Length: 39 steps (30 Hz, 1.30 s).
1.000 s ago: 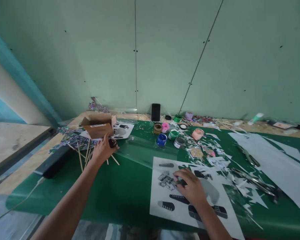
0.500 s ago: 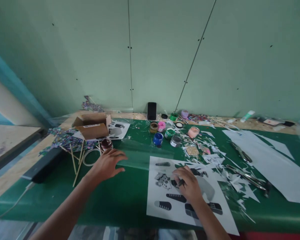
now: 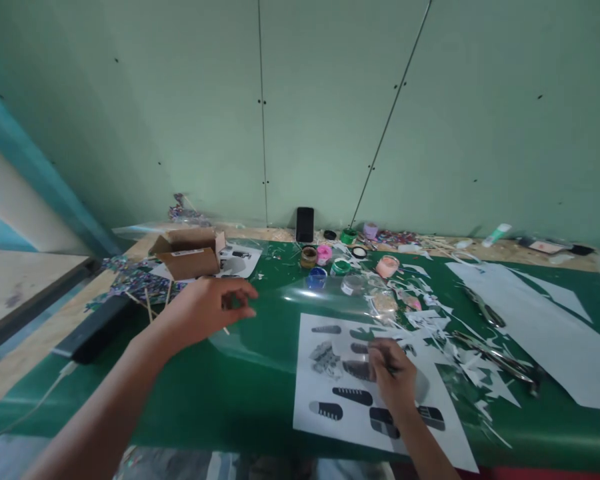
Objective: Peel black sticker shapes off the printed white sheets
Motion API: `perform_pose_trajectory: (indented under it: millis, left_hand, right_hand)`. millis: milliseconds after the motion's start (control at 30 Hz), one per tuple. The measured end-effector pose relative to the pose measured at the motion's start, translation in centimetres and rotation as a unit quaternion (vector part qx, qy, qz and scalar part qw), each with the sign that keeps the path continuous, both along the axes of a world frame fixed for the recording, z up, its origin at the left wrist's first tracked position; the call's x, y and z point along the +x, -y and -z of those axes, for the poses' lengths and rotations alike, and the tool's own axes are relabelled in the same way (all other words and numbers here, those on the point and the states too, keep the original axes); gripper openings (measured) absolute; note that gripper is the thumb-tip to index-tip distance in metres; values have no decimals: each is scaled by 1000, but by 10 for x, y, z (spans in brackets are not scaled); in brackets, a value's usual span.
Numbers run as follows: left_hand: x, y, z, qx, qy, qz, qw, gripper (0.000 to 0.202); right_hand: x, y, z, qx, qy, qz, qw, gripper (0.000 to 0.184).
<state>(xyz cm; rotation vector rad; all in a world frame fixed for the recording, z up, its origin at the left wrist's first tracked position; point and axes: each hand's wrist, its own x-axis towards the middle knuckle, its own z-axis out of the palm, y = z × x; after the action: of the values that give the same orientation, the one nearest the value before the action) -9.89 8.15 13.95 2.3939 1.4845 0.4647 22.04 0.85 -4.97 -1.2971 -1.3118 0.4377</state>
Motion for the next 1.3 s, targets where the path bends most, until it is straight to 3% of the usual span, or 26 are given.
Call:
perform_pose_trajectory:
  millis: [67, 133, 233, 267, 333, 400, 467, 500, 600, 667, 767, 867, 933, 1033, 1100, 1167, 1300]
  left_hand:
    - [15, 3, 20, 125, -47, -53, 990, 32]
    - [33, 13, 51, 198, -90, -51, 975, 34]
    - [53, 35, 101, 173, -102, 51, 978, 41]
    - [56, 41, 114, 185, -89, 47, 978, 47]
    - [53, 47, 134, 219, -36, -28, 975, 47]
    - [40, 45, 143, 218, 64, -147, 963, 48]
    - [24, 39, 146, 137, 196, -243, 940, 57]
    - [18, 37, 147, 69, 262, -257, 928, 61]
    - [9, 34, 148, -81, 403, -209, 888, 65]
    - [11, 38, 148, -88, 433, -203, 874, 60]
    - [12, 42, 147, -82, 363, -241, 897, 45]
    - [1, 42, 142, -102, 220, -257, 935, 35]
    - [-7, 40, 138, -121, 144, -270, 944, 37]
    - [-13, 38, 131, -132, 63, -287, 947, 39]
    - [-10, 37, 128, -130, 24, -292, 947, 39]
    - [-6, 36, 128, -129, -7, -299, 946, 39]
    - [-1, 39, 129, -128, -31, -309, 942, 40]
  right_hand:
    - [-2, -2, -1, -38, -18, -18, 999, 29]
    - [-3, -5, -4, -54, 6, -30, 998, 39]
    - [-4, -8, -8, -48, 54, -33, 997, 46]
    - [-3, -8, -9, -49, 59, -34, 996, 47]
    - [-2, -8, -9, -54, 48, -28, 997, 50]
    - [-2, -8, -9, -59, 19, -19, 998, 54]
    - [-1, -7, -9, -62, -9, -17, 998, 57]
    - [-1, -7, -9, -65, -19, -16, 998, 58]
    - [-2, -7, -10, -71, -31, -4, 997, 59]
    - [-2, -6, -9, -71, -20, 2, 997, 56]
    - [-2, -6, -7, -50, 27, 5, 998, 49]
    - [-1, -7, -4, -10, 77, 75, 994, 45]
    - [1, -9, -5, -4, 103, 116, 988, 42]
    - [-4, -14, -14, -45, 199, 55, 977, 32]
    - [-15, -20, -24, -89, 307, -23, 947, 28]
    - [-31, -27, -36, -138, 411, -83, 897, 29]
    - [-60, -39, -44, -183, 534, -154, 811, 43]
